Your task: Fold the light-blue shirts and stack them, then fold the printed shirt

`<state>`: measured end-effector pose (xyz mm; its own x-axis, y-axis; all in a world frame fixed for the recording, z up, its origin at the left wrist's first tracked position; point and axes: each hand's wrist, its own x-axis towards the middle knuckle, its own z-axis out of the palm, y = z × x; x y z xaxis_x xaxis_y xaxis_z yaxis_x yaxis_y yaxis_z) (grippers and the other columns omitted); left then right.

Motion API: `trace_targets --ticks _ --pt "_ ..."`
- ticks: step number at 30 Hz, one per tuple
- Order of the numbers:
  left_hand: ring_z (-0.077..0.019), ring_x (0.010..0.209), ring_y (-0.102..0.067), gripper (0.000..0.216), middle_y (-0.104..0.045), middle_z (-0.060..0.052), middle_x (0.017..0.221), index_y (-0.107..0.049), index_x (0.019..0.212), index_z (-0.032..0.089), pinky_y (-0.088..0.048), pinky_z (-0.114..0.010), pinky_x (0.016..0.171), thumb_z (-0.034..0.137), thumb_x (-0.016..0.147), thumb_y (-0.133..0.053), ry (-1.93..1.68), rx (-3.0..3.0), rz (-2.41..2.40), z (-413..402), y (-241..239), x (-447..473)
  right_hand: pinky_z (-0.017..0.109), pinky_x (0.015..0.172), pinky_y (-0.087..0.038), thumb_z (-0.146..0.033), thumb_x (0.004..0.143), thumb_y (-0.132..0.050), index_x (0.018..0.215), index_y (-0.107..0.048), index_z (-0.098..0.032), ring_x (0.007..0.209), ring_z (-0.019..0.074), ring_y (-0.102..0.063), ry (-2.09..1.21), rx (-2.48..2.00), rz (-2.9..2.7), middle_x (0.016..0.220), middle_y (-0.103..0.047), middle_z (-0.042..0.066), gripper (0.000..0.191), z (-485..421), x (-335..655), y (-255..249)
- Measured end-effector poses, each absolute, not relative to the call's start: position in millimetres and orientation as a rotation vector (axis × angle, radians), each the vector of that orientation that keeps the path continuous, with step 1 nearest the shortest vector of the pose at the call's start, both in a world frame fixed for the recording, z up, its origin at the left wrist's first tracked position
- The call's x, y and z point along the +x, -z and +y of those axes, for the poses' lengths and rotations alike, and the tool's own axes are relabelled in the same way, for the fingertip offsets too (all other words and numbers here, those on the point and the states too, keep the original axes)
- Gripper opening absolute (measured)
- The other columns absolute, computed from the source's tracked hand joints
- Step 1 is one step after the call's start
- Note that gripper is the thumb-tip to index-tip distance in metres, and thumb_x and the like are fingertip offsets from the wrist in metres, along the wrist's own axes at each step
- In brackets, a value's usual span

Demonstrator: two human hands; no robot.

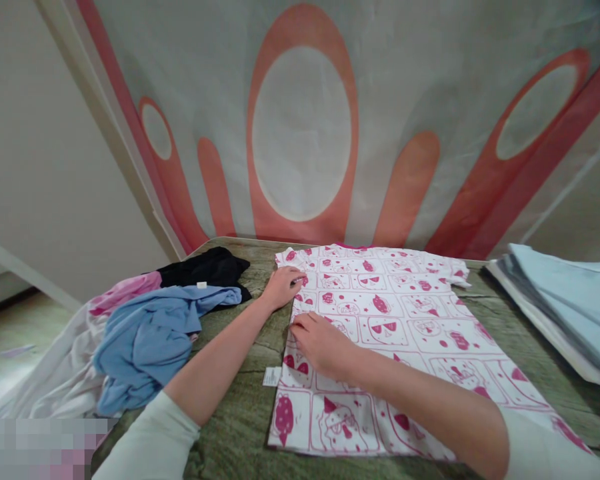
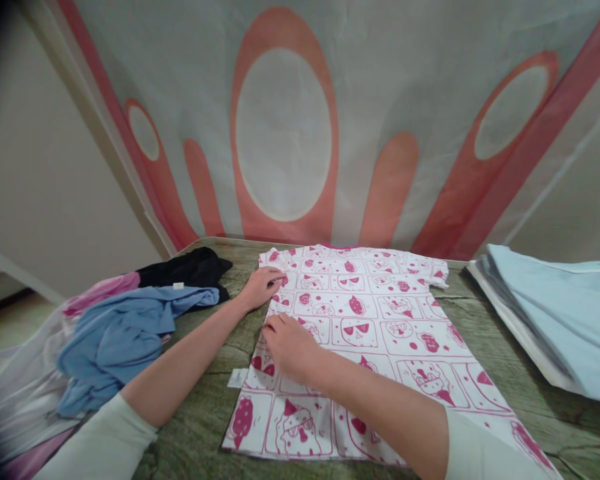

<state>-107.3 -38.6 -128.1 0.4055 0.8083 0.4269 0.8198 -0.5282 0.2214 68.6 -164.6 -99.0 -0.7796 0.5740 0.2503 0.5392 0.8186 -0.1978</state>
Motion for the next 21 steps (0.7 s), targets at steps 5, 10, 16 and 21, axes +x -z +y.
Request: trace_targets --ticks 5,10,16,21 --pt "-0.0207 0.1 -0.052 0.027 -0.059 -0.003 0.107 -0.064 0.103 0.026 -0.04 -0.035 0.089 0.027 0.081 -0.05 0.772 -2.598 -1.521 -40 128 -107 0.037 0.083 -0.041 -0.014 0.087 -0.04 0.095 -0.056 -0.01 0.092 0.0223 -0.045 -0.059 -0.919 -2.689 0.095 -0.053 0.012 0.019 -165 69 100" --pt "-0.0214 0.102 -0.051 0.028 -0.059 -0.004 0.108 -0.064 0.103 0.026 -0.04 -0.036 0.088 0.025 0.08 -0.049 0.752 -2.577 -1.537 -39 129 -107 0.038 0.083 -0.04 -0.022 0.091 -0.038 0.102 -0.055 -0.013 0.096 0.0223 -0.045 -0.113 -0.9 -2.654 0.1 -0.054 0.011 0.023 -168 72 100" --pt "-0.0214 0.102 -0.051 0.028 -0.059 -0.004 0.108 -0.064 0.104 0.026 -0.039 -0.036 0.09 0.025 0.08 -0.049 0.758 -2.594 -1.543 -38 130 -106 0.045 0.088 -0.037 -0.033 0.089 -0.041 0.113 -0.053 -0.016 0.107 0.0266 -0.044 -0.176 -0.925 -2.699 0.116 -0.053 0.013 0.032 -190 70 99" --pt "-0.0216 0.102 -0.051 0.028 -0.059 -0.004 0.108 -0.064 0.105 0.026 -0.039 -0.037 0.09 0.026 0.081 -0.048 0.752 -2.585 -1.546 -39 129 -106 0.051 0.101 -0.025 -0.053 0.085 -0.038 0.132 -0.037 -0.006 0.129 0.0338 -0.022 -0.408 -0.936 -2.722 0.142 -0.027 0.022 0.066 -229 67 100"
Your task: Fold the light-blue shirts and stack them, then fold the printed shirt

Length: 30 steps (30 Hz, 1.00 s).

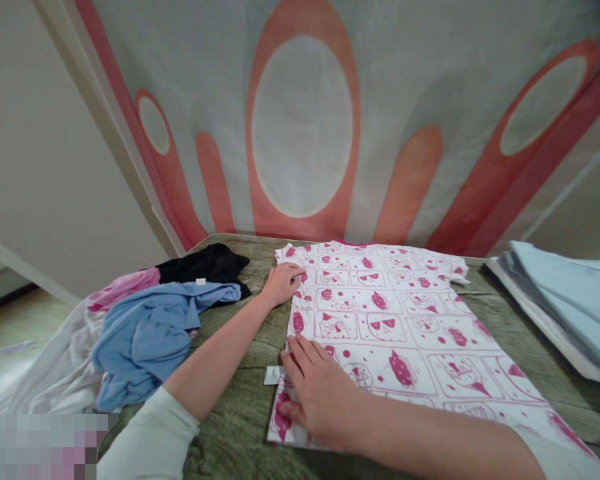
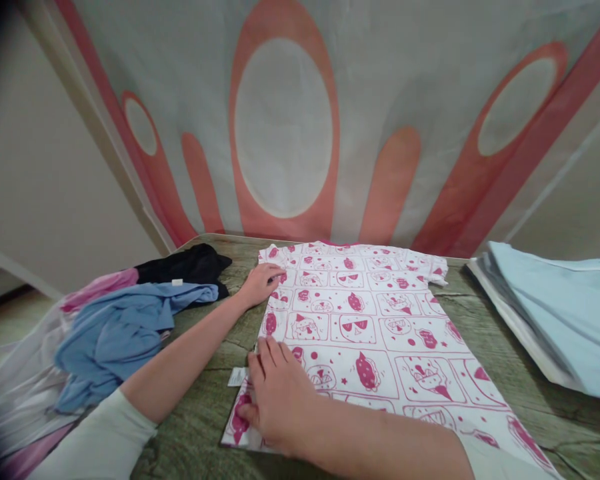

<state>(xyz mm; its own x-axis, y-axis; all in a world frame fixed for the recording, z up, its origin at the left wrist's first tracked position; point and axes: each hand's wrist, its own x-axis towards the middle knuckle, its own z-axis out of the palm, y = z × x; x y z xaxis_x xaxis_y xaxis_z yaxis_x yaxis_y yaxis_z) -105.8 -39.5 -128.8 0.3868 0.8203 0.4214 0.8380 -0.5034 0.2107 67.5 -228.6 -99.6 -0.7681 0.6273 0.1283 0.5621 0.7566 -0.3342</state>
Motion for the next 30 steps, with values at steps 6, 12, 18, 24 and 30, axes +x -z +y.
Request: trace_targets --ticks 6,12,18,24,30 --pt "-0.0213 0.102 -0.051 0.029 -0.059 -0.003 0.108 -0.063 0.105 0.026 -0.039 -0.037 0.091 0.028 0.082 -0.046 0.747 -2.584 -1.534 -35 129 -108 0.05 0.105 -0.021 -0.055 0.086 -0.034 0.134 -0.036 -0.01 0.13 0.033 -0.023 -0.568 -0.858 -2.726 0.141 -0.03 0.019 0.066 -231 71 82" --pt "-0.0212 0.101 -0.052 0.032 -0.059 -0.003 0.109 -0.062 0.107 0.026 -0.04 -0.036 0.091 0.032 0.084 -0.042 0.72 -2.604 -1.475 -22 133 -113 0.048 0.108 -0.016 -0.056 0.087 -0.03 0.136 -0.029 -0.006 0.134 0.0292 -0.015 -0.478 -0.854 -2.699 0.145 -0.023 0.019 0.07 -222 76 94" --pt "-0.0221 0.101 -0.052 0.034 -0.06 -0.004 0.109 -0.063 0.107 0.026 -0.04 -0.036 0.09 0.034 0.085 -0.039 0.67 -2.591 -1.481 -21 131 -111 0.043 0.109 -0.014 -0.06 0.085 -0.03 0.136 -0.027 -0.006 0.134 0.0269 -0.013 -0.481 -0.752 -2.698 0.145 -0.022 0.018 0.075 -250 74 98" --pt "-0.022 0.104 -0.051 0.037 -0.059 -0.004 0.111 -0.063 0.109 0.025 -0.038 -0.036 0.091 0.035 0.086 -0.035 0.62 -2.598 -1.488 -21 128 -112 0.031 0.106 -0.024 -0.056 0.088 -0.028 0.137 -0.027 -0.009 0.132 0.0218 -0.024 -0.793 -0.494 -2.812 0.143 -0.029 0.015 0.068 -238 96 68" --pt "-0.0227 0.106 -0.049 0.038 -0.059 -0.004 0.113 -0.062 0.11 0.025 -0.038 -0.036 0.091 0.035 0.086 -0.035 0.578 -2.6 -1.545 -20 128 -113 0.042 0.109 -0.012 -0.049 0.09 -0.031 0.139 -0.025 -0.007 0.136 0.0254 -0.009 -0.536 -1.29 -2.587 0.147 -0.016 0.015 0.065 -173 180 87"
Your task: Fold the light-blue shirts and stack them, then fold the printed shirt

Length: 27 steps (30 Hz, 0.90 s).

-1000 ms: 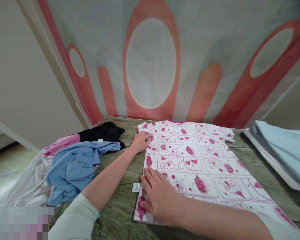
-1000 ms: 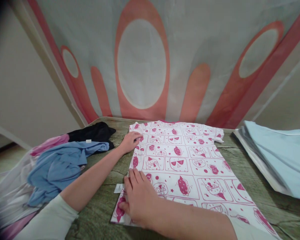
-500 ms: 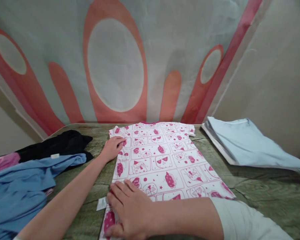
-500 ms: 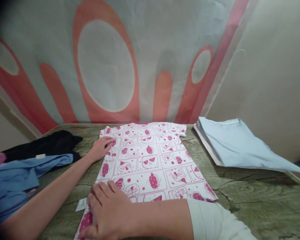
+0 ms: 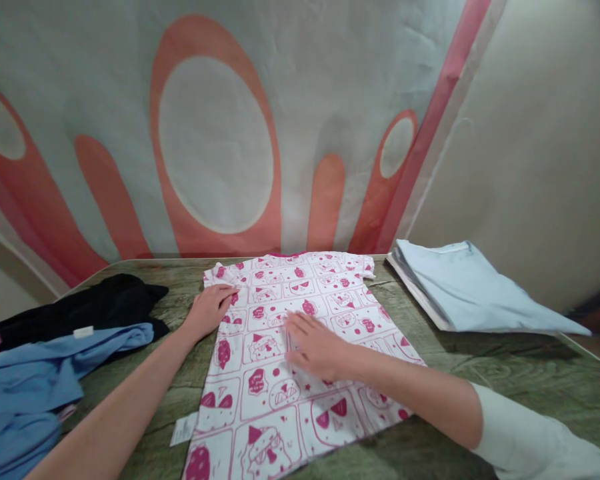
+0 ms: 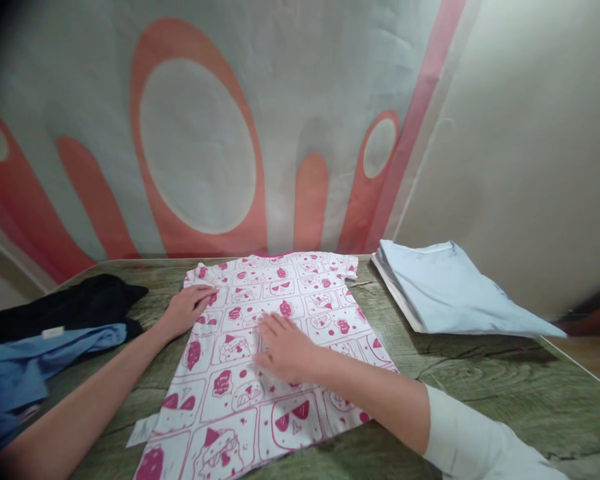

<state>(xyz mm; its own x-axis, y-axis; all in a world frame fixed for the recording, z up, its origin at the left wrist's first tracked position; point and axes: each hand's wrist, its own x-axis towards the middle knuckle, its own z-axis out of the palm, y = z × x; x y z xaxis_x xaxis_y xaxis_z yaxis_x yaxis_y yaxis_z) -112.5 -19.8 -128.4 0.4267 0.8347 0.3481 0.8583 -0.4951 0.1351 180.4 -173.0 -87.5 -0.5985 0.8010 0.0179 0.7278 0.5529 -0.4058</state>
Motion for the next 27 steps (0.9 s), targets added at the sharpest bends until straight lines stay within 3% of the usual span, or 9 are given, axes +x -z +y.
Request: trace_targets --ticks 3,9,13,19,27 --pt "-0.0226 0.107 -0.049 0.038 -0.058 -0.004 0.114 -0.061 0.111 0.025 -0.037 -0.035 0.091 0.035 0.086 -0.035 0.553 -2.592 -1.57 -20 128 -113 0.044 0.109 -0.01 -0.049 0.089 -0.032 0.141 -0.023 -0.015 0.135 0.0251 -0.011 -0.355 -1.501 -2.529 0.148 -0.017 0.01 0.063 -163 228 112" --pt "-0.0231 0.11 -0.047 0.036 -0.057 -0.003 0.117 -0.059 0.113 0.027 -0.034 -0.037 0.094 0.035 0.089 -0.034 0.412 -2.508 -1.605 -28 117 -110 0.043 0.108 -0.015 -0.051 0.09 -0.025 0.14 -0.027 -0.018 0.135 0.0228 -0.016 -0.106 -1.774 -2.401 0.147 -0.021 0.007 0.059 -196 297 134" --pt "-0.0247 0.123 -0.035 0.035 -0.05 -0.004 0.128 -0.058 0.114 0.026 -0.024 -0.041 0.101 0.032 0.089 -0.034 0.294 -2.507 -1.53 -46 110 -91 0.043 0.108 -0.018 -0.053 0.09 -0.023 0.141 -0.024 -0.021 0.135 0.0211 -0.015 -0.073 -1.849 -2.368 0.148 -0.019 0.005 0.06 -216 305 138" --pt "-0.0268 0.133 -0.019 0.056 -0.024 -0.005 0.146 -0.029 0.138 0.026 -0.015 -0.046 0.104 0.053 0.091 -0.021 0.065 -2.781 -1.473 -86 113 -51 0.049 0.104 -0.021 -0.056 0.088 -0.023 0.139 -0.031 -0.018 0.132 0.027 -0.022 -0.01 -1.931 -2.306 0.145 -0.025 0.009 0.063 -237 274 132" --pt "-0.0299 0.135 -0.009 0.063 -0.013 -0.006 0.148 -0.018 0.142 0.026 -0.005 -0.051 0.104 0.06 0.088 -0.017 -0.08 -2.801 -1.522 -94 105 -48 0.055 0.098 -0.025 -0.056 0.084 -0.036 0.134 -0.04 -0.02 0.124 0.0342 -0.033 -0.028 -1.864 -2.321 0.141 -0.035 0.012 0.061 -255 255 112"
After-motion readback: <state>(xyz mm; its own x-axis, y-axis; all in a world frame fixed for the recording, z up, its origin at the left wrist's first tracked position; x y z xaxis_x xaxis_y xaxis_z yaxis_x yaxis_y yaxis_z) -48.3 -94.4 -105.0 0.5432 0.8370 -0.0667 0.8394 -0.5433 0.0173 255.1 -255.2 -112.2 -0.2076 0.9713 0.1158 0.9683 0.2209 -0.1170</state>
